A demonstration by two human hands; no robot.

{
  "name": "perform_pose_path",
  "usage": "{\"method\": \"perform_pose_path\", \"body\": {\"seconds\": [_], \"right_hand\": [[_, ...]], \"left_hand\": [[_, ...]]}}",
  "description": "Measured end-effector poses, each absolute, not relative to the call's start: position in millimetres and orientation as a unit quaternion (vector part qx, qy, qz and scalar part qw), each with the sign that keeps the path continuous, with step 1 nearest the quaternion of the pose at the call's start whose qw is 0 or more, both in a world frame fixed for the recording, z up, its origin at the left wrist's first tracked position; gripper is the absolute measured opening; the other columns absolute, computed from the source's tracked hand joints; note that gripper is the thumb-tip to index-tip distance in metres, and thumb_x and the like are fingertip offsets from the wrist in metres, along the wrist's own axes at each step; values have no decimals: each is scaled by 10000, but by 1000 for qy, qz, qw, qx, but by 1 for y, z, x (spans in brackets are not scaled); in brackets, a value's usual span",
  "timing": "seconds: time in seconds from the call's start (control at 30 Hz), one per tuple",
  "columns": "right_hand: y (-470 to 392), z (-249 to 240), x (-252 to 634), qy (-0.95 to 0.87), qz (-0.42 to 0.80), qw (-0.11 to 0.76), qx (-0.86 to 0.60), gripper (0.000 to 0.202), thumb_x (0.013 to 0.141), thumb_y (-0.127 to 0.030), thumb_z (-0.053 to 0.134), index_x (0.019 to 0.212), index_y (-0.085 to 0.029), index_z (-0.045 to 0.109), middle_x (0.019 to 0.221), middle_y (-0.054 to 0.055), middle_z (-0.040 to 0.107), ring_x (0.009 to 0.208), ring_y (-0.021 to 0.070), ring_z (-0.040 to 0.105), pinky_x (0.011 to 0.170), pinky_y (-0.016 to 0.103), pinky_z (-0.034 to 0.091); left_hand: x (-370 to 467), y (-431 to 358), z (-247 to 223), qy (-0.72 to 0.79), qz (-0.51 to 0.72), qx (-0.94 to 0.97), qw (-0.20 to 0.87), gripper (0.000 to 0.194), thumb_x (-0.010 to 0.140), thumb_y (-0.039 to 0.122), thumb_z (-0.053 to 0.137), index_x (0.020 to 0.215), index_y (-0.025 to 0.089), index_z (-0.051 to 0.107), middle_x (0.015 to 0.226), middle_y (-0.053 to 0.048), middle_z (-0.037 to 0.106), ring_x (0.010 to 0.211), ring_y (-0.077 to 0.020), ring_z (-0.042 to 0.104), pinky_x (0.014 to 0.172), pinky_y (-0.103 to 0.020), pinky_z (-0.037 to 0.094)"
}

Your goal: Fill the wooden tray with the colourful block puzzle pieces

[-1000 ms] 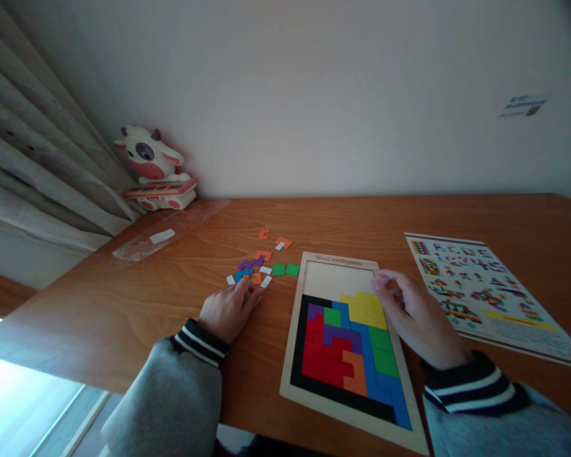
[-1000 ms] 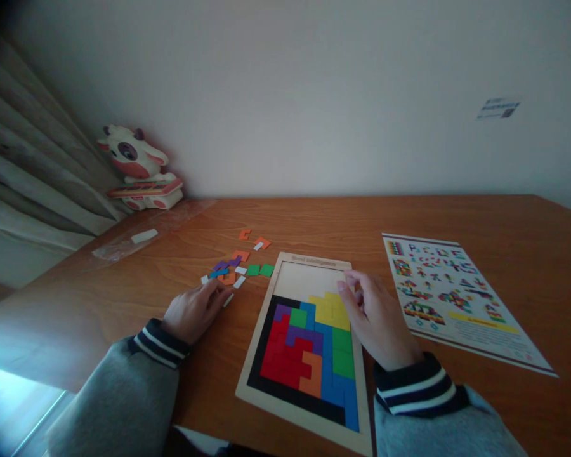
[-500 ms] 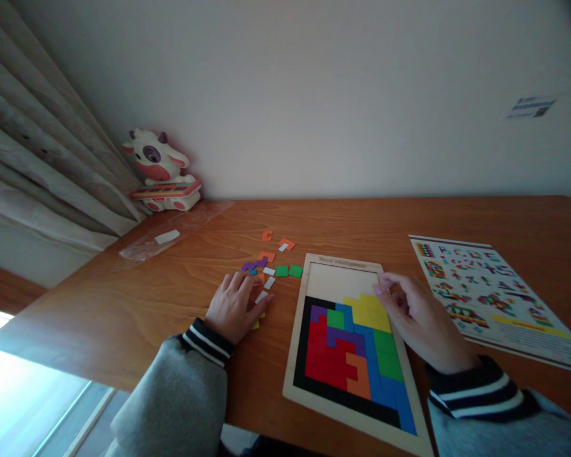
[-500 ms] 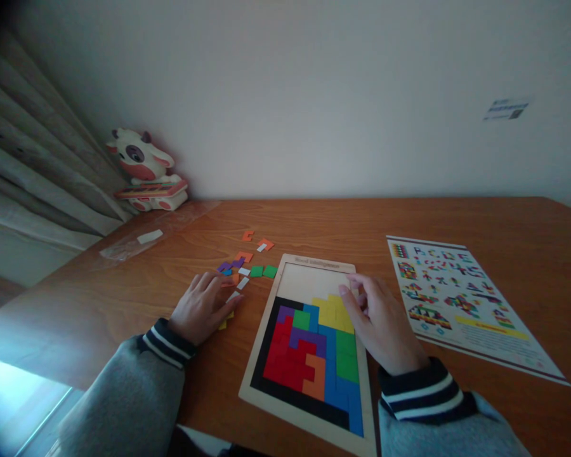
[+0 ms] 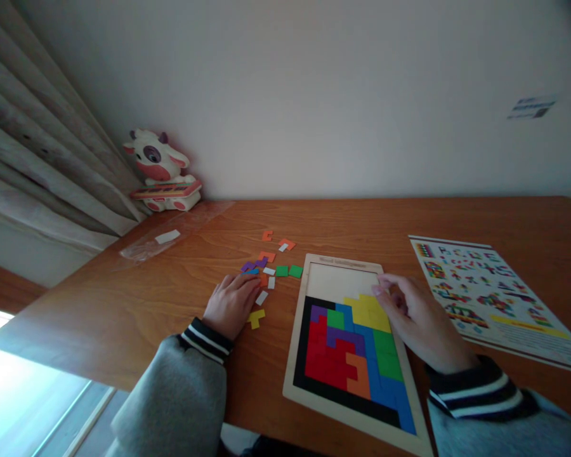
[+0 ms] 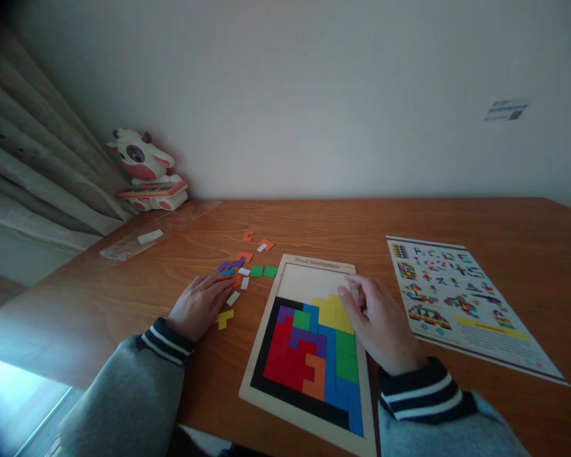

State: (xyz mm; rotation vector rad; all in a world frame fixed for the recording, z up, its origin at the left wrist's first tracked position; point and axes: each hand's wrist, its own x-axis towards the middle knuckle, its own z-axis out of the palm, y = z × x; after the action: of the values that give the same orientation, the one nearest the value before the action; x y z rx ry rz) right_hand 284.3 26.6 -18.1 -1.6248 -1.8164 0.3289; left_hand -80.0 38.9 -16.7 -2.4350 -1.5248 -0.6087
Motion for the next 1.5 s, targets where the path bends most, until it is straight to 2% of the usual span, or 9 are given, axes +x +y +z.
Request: {"method": "perform_pose_path", "body": {"seconds": [0.17,0.37,0.47,0.57,0.73,1.0,1.2,1.37,1.5], "right_hand": [[27,-19,284,-700,116,333,-621,495,940,-592,407,1111,-168,597,880,81,627,694,206,584,652,359,495],[27,-20,284,-702,121,329,-620,476,947,-578,410,1124,-175,590,920,87,628,722,206,584,674,360,497],[27,-20,284,-699,124,328,-623,475,944,-580,415,1126,-176,588,958,94,632,725,204,587,674,362,499],[27,-19,285,-699,128,327,-623,468,943,-574,421,1131,-179,587,975,93,632,732,202,590,681,361,501],[26,-19,284,-699,127,329,-622,484,937,-581,415,1128,-172,592,923,91,626,707,206,585,671,366,499],[27,-19,284,-701,127,321,-624,451,942,-563,427,1113,-182,598,910,84,618,719,209,591,678,371,502],[26,-18,283,-700,131,324,-622,449,941,-556,439,1130,-181,599,907,79,616,725,207,602,678,367,509],[27,-19,284,-710,114,316,-619,432,944,-536,452,1126,-175,605,899,79,628,722,208,613,678,369,516],[26,-16,283,-713,105,327,-611,370,946,-495,469,1097,-190,616,943,86,643,710,201,621,644,353,518]], "left_hand": [[-79,39,-14,-515,-207,-823,123,249,986,268,466,1034,176,692,999,-88,692,856,-218,644,803,-381,554],[-77,37,-13,-533,-215,-814,87,228,968,312,511,1125,194,627,1047,-69,691,928,-217,667,848,-368,559],[-76,35,-11,-561,-226,-794,61,267,941,349,551,1156,201,606,1048,-61,679,911,-208,681,783,-326,581],[-75,34,-11,-557,-240,-794,43,264,944,320,533,1172,203,595,1075,-62,669,922,-193,685,754,-293,590],[-75,36,-13,-512,-277,-812,36,218,951,257,501,1127,199,617,1099,-66,667,977,-185,678,844,-305,586],[-70,33,-8,-502,-322,-803,20,187,933,217,536,1080,225,651,1094,-45,678,993,-175,675,868,-284,574],[-61,32,-4,-490,-321,-811,7,163,951,240,538,1078,228,639,998,-26,715,859,-156,694,767,-262,574],[-44,32,-1,-451,-349,-821,28,130,961,227,538,1026,207,649,988,-43,722,919,-168,684,840,-293,557],[-28,31,2,-420,-362,-832,37,111,950,210,557,960,201,668,934,-42,717,869,-165,678,806,-295,558]]}}
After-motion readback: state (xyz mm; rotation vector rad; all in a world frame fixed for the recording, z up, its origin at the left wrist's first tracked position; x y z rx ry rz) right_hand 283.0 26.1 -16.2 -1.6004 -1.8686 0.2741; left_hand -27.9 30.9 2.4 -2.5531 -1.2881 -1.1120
